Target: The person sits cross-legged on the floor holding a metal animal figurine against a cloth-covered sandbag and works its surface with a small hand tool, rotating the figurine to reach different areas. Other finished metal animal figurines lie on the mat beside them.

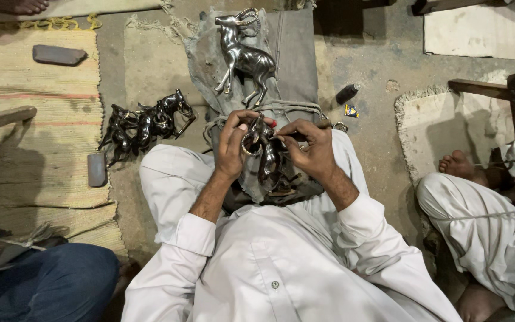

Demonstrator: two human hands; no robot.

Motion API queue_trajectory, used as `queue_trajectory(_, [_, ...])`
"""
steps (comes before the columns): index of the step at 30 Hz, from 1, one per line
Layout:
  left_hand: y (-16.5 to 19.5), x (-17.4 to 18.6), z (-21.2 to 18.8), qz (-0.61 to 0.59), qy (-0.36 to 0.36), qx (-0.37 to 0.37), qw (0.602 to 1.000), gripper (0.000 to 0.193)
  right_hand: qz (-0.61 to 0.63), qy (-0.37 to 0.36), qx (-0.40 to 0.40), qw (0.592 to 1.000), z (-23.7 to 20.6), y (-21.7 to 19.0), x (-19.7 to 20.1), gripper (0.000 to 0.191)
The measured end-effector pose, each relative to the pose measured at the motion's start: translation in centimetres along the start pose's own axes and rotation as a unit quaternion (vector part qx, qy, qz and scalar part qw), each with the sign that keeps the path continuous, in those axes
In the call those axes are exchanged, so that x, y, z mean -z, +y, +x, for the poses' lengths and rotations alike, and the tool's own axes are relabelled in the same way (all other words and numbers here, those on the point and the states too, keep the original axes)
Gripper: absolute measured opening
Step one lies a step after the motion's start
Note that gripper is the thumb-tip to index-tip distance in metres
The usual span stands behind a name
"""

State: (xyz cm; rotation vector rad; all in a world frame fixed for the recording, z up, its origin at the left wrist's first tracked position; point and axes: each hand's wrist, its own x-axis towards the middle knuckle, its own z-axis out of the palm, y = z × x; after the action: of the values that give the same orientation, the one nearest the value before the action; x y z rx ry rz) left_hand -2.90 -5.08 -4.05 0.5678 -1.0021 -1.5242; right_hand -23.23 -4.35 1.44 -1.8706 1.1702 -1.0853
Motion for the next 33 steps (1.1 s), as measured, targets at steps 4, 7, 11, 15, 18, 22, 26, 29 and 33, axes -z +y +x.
queue_trajectory(4, [-0.1, 0.1, -0.1, 0.005, 0.001, 0.0, 1.0, 0.032, -0.014, -0.002, -0.017, 1.0, -0.1, -0.4, 0.1, 0.013])
queue_trajectory(7, [-0.4, 0.1, 0.0, -0.006, 0.0, 0.001, 1.0, 0.032, -0.02, -0.014, -0.033, 0.999, 0.2, -0.8, 0.3, 0.01])
queue_trajectory(11, [-0.4, 0.0, -0.1, 0.01, 0.005, -0.003, 1.0, 0.033, -0.053, -0.033, -0.04, 0.997, 0.6, -1.3, 0.7, 0.007])
queue_trajectory(15, [-0.3, 0.0, -0.2, 0.002, 0.008, 0.001, 1.0, 0.033, -0.045, -0.037, -0.026, 0.998, 0.3, -1.2, 0.9, 0.006])
queue_trajectory(18, [-0.4, 0.0, -0.2, -0.006, 0.013, 0.01, 1.0, 0.034, -0.003, -0.026, -0.053, 0.998, -0.1, -0.5, 0.7, 0.005])
queue_trajectory(22, [-0.4, -0.4, -0.3, -0.014, 0.028, -0.009, 0.999, 0.033, 0.078, 0.008, -0.077, 0.994, -0.8, 0.5, 0.0, 0.007])
queue_trajectory(26, [0.0, -1.5, -1.5, 0.002, 0.075, -0.039, 0.996, 0.032, 0.125, 0.074, -0.09, 0.985, -2.4, 0.3, -0.4, 0.007])
queue_trajectory(29, [0.7, -2.2, -3.1, 0.171, 0.092, -0.06, 0.979, 0.036, 0.122, 0.099, -0.085, 0.984, -3.7, -0.3, -0.8, 0.007])
queue_trajectory(33, [1.0, -2.9, -3.6, 0.286, 0.075, -0.094, 0.951, 0.039, 0.073, 0.092, -0.073, 0.99, -4.8, -0.9, -1.4, 0.006])
